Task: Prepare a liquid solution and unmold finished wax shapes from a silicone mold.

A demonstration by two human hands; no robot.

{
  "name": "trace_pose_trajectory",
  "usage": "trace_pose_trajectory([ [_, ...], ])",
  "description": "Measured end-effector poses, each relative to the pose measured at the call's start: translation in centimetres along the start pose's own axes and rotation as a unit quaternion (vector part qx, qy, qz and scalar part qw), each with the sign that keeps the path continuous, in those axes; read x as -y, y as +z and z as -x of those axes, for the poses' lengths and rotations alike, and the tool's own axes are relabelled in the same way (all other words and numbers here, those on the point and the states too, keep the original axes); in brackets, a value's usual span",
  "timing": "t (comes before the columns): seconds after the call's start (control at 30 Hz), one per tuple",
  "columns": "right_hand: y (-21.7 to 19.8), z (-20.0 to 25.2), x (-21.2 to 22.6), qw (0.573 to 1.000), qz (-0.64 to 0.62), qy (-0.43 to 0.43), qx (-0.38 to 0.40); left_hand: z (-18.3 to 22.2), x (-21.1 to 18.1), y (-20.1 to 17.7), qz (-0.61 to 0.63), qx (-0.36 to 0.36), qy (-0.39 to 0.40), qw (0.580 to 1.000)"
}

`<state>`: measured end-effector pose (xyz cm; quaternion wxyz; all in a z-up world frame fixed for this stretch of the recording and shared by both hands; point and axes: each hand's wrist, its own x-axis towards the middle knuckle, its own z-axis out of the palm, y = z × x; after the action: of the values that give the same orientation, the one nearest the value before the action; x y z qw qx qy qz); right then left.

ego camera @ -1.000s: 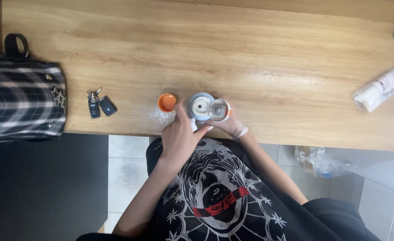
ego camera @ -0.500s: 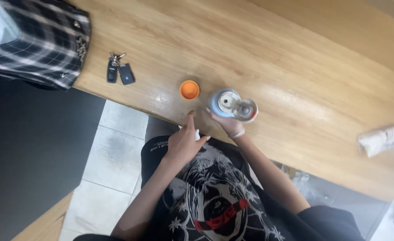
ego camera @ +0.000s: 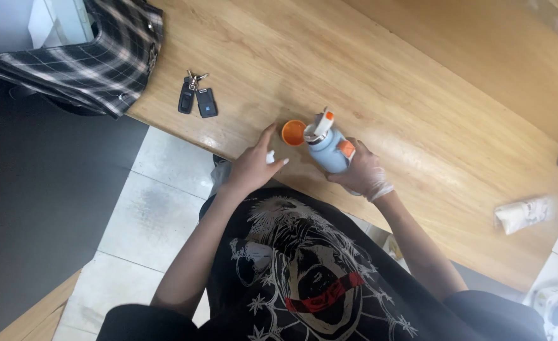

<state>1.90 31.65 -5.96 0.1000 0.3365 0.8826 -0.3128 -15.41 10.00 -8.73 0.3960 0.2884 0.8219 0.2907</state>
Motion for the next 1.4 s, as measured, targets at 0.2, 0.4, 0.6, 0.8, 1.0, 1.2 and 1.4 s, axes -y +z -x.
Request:
trace_pose_trajectory([
  [0.2,-1.1,-0.2,3.6,0.980,0.154,0.086,0.087,-4.6,0.9,-0.5,0.018,0.052,0.147,0.988],
  [0.4,-1.3,-0.9,6.2,0.946,0.254,0.131,0.154,-6.6,1.4,-1.1,0.009,0.163,0.103,0.981],
  [0.6,-1.4,-0.8,8.8,0.918,0.305,0.166,0.190,-7.4,4.2,-0.5,0.054,0.160,0.167,0.971],
  [0.8,-2.0,-1.4,10.6,0.897,0.326,0.204,0.217,-8.6,4.3,-1.6,0.031,0.185,0.150,0.971],
  [1.0,-2.9,-1.6,12.0,0.881,0.351,0.210,0.238,-10.2,5.3,-0.4,0.043,0.222,0.149,0.963],
  [1.2,-3.8,-2.3,13.5,0.867,0.344,0.244,0.265,-11.7,5.8,0.8,0.062,0.249,0.148,0.955],
  [1.4,-4.5,-3.1,14.4,0.865,0.351,0.238,0.268,-13.5,7.5,2.9,0.108,0.259,0.181,0.943],
])
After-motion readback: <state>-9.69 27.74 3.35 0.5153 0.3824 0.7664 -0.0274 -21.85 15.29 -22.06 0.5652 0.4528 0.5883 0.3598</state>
